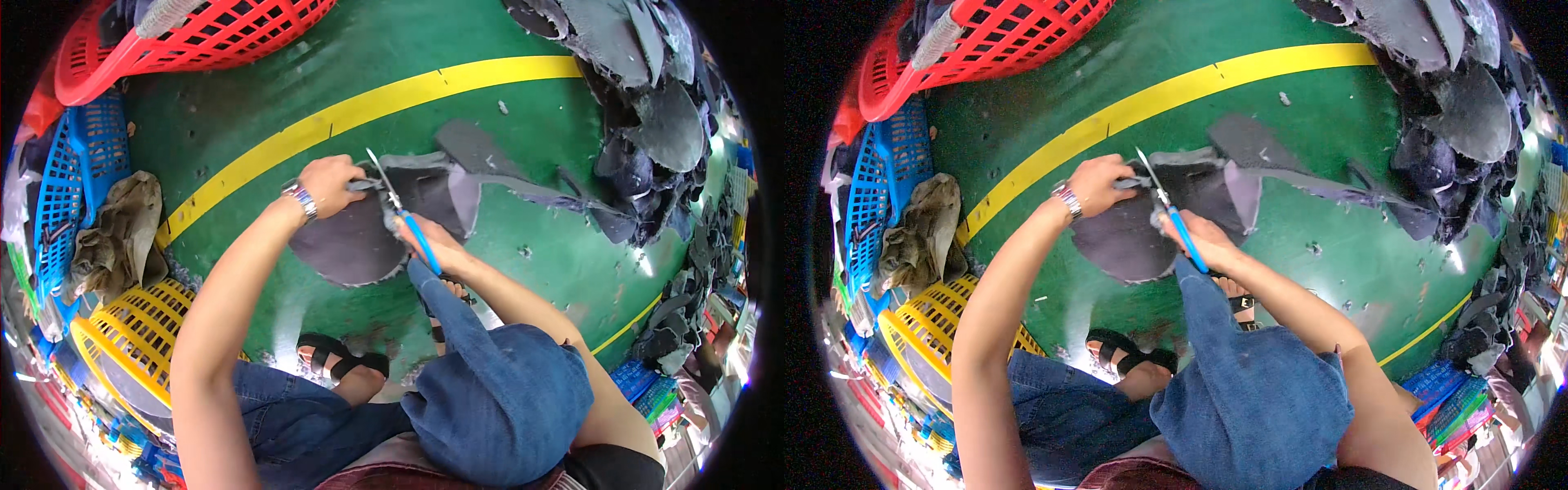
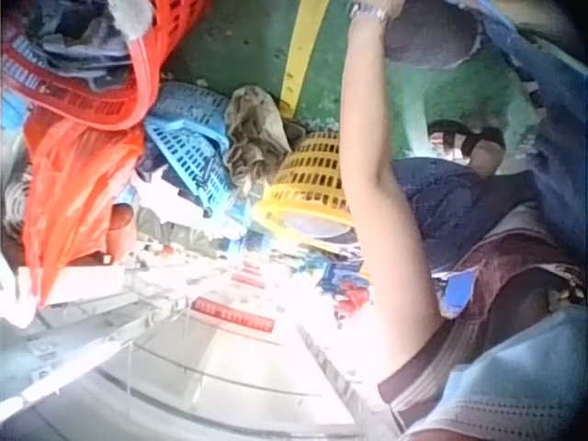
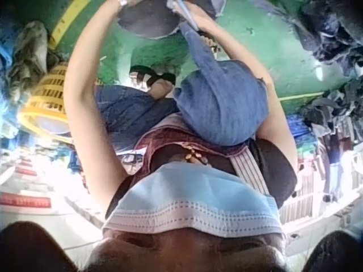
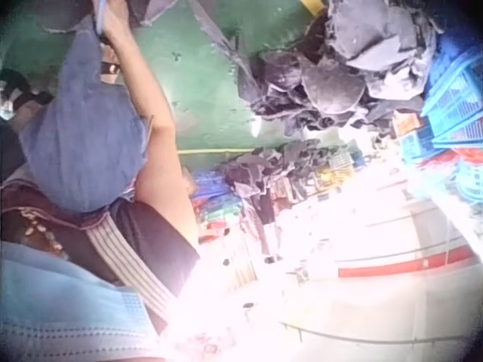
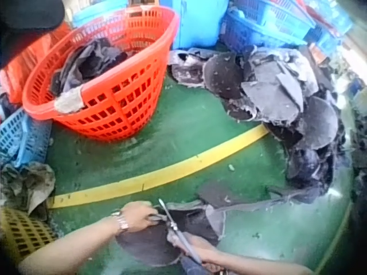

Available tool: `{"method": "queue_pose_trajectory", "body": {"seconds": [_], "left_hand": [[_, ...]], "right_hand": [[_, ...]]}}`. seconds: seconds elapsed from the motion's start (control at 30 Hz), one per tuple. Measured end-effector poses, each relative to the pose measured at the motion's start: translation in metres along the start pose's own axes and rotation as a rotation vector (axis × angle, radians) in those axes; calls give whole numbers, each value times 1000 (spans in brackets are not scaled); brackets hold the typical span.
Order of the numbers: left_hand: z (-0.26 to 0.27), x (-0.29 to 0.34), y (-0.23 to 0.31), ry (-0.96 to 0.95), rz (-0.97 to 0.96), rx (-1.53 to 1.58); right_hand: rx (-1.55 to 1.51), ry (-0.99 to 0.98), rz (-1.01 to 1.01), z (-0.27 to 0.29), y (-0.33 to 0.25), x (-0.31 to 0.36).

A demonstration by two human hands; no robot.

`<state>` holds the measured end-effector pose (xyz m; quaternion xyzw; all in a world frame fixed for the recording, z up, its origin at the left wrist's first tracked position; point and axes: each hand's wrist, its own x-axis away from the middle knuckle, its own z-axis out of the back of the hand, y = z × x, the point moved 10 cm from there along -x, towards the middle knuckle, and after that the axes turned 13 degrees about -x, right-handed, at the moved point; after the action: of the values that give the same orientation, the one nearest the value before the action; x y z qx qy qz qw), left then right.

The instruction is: Trimming excess material from gray shoe components using a pair of scissors.

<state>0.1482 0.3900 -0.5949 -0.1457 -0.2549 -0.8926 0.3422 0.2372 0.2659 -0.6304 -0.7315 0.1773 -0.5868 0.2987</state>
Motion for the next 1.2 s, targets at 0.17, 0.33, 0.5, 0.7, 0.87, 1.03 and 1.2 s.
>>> {"method": "queue_pose_trajectory", "body": {"seconds": [0.17,0.33,0.5,0.7,0.87,1.03,1.2], "left_hand": [[-8,35,-16,-12,87,43],[-1,91,2,-322,-13,-164],[8,123,78,-509,-440,-177],[42,-34,117,133,-395,-128],[-18,-89,102,-155,-171,-93],[-3,-3,53,-94,-130,67],[0,65,19,-136,-24,61]], "right_hand": [[304,5,-63,-16,-4,4],[325,-7,-54,9,25,52],[404,256,-110,96,83,123],[407,335,-232,122,90,110],[33,284,-24,110,56,86],[-208,-89,54,37,15,61],[175,-147,102,-14,-11,39]]}}
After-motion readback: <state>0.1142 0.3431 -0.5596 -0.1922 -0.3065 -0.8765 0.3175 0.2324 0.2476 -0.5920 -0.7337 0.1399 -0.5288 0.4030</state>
